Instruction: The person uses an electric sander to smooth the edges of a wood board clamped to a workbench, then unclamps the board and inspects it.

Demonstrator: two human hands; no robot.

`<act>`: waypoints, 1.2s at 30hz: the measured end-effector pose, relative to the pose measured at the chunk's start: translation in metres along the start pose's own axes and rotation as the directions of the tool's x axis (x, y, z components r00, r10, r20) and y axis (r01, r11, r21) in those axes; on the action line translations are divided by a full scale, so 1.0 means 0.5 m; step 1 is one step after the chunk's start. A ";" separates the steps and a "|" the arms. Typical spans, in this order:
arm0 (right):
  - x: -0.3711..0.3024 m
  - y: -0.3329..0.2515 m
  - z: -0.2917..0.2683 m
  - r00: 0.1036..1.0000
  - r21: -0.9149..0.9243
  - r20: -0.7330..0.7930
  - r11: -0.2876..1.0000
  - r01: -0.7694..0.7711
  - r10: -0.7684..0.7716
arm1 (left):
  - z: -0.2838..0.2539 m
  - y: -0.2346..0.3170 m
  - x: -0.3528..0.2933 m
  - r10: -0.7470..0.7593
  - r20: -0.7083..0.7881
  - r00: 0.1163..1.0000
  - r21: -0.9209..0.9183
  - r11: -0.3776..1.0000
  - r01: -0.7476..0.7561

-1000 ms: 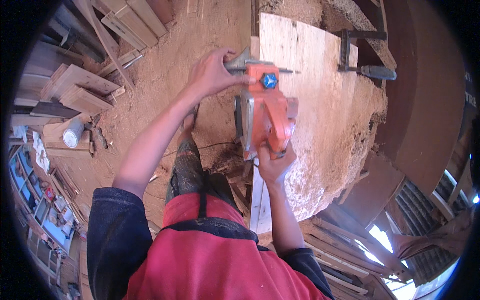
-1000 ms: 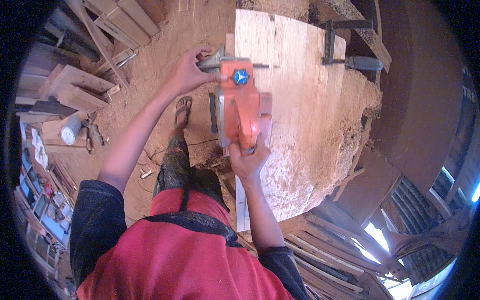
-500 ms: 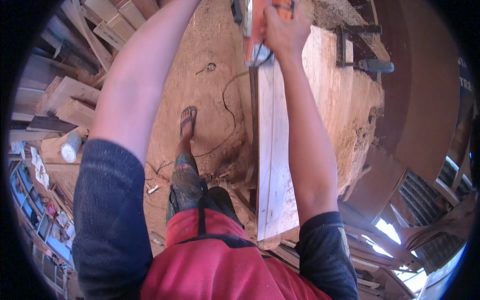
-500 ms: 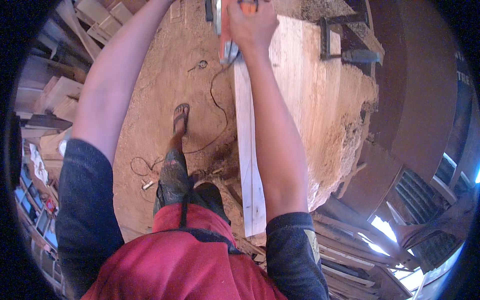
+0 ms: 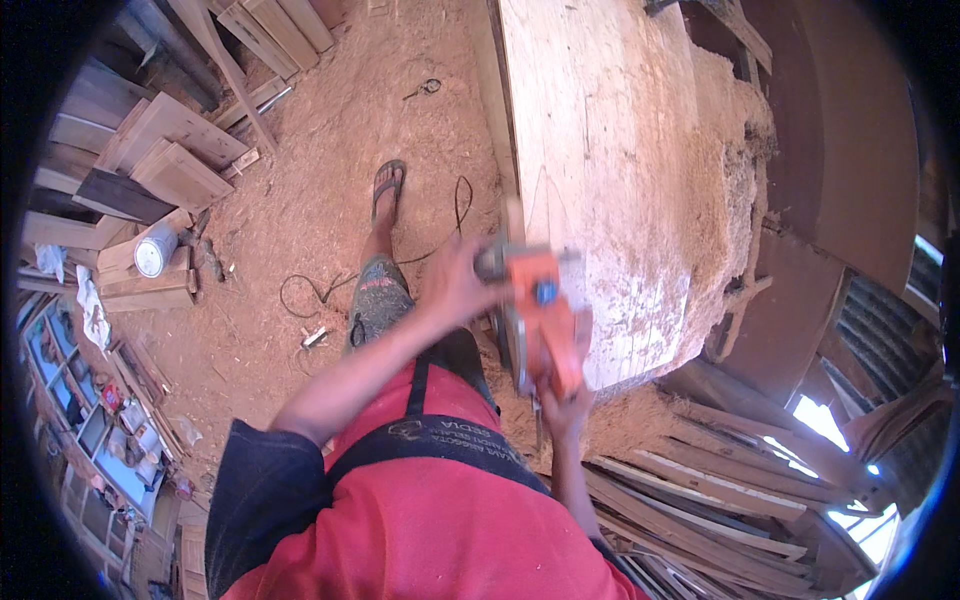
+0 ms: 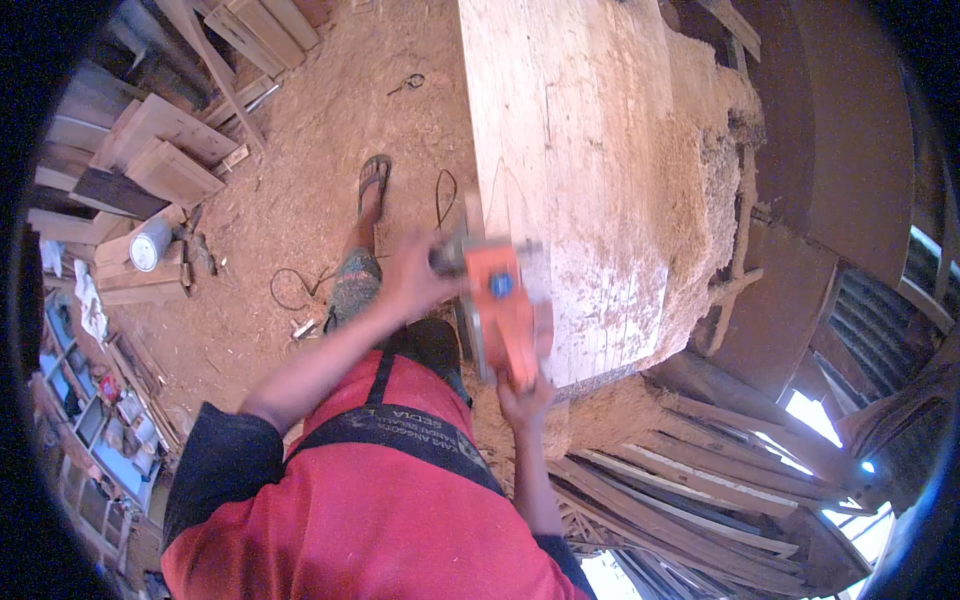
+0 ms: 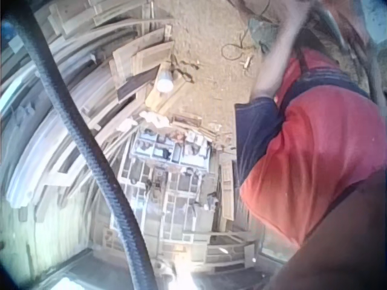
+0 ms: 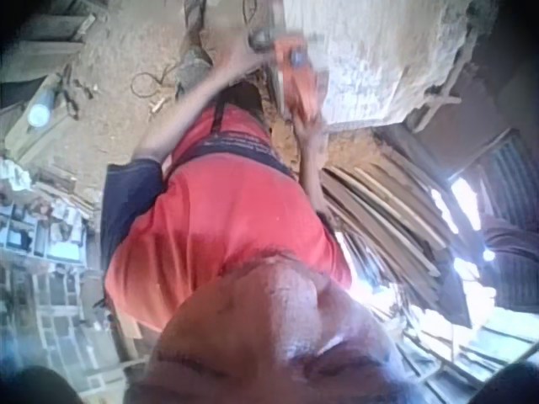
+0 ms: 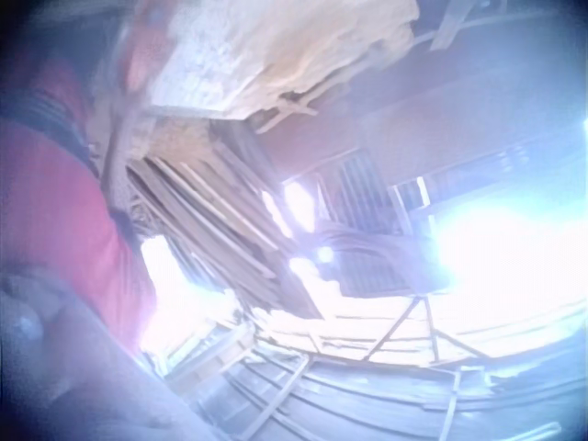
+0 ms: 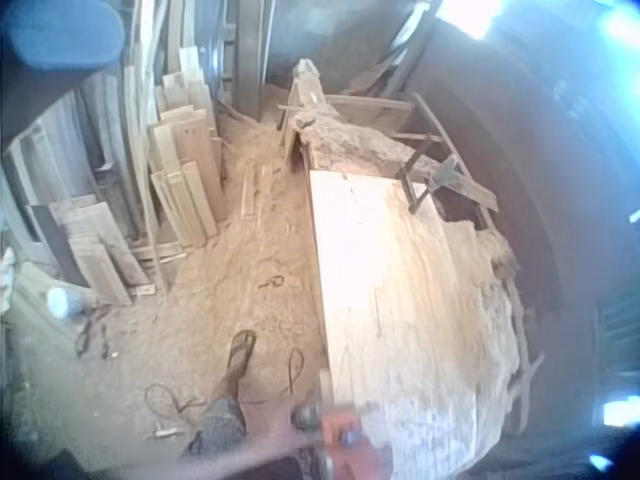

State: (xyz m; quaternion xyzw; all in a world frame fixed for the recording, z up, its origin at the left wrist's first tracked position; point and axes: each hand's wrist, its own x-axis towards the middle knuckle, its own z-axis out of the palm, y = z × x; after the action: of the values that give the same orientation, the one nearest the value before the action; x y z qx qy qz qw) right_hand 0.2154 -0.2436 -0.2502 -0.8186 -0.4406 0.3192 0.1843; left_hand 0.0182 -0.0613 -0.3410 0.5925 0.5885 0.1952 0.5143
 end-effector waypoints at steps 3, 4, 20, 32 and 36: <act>-0.213 0.244 -0.004 0.992 0.209 -0.017 0.971 -0.115 0.122 | 0.095 -0.013 -0.161 0.084 0.057 0.995 0.041 0.995 -0.086; -0.243 0.293 -0.001 0.981 0.345 -0.007 0.921 -0.178 0.192 | 0.107 -0.012 -0.179 0.083 0.073 0.994 0.053 0.995 -0.086; 0.380 -0.270 0.083 0.971 0.214 -0.104 0.949 0.233 -0.215 | -0.183 0.044 0.380 0.012 -0.213 0.977 -0.008 1.000 -0.014; 0.861 -0.644 0.183 0.918 0.241 -0.189 0.890 0.386 -0.348 | -0.472 0.053 0.939 0.175 -0.325 0.929 0.085 0.984 -0.156; 0.988 -0.757 0.208 0.871 0.204 -0.260 0.858 0.471 -0.416 | -0.561 0.064 1.093 0.180 -0.336 0.924 0.098 0.983 -0.155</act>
State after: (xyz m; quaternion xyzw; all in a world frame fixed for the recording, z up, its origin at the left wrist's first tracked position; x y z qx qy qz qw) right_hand 0.1173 0.3789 -0.2835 -0.6914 -0.5503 0.2362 0.4041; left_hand -0.0743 0.5429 -0.4077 0.6150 0.6228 0.3182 0.3642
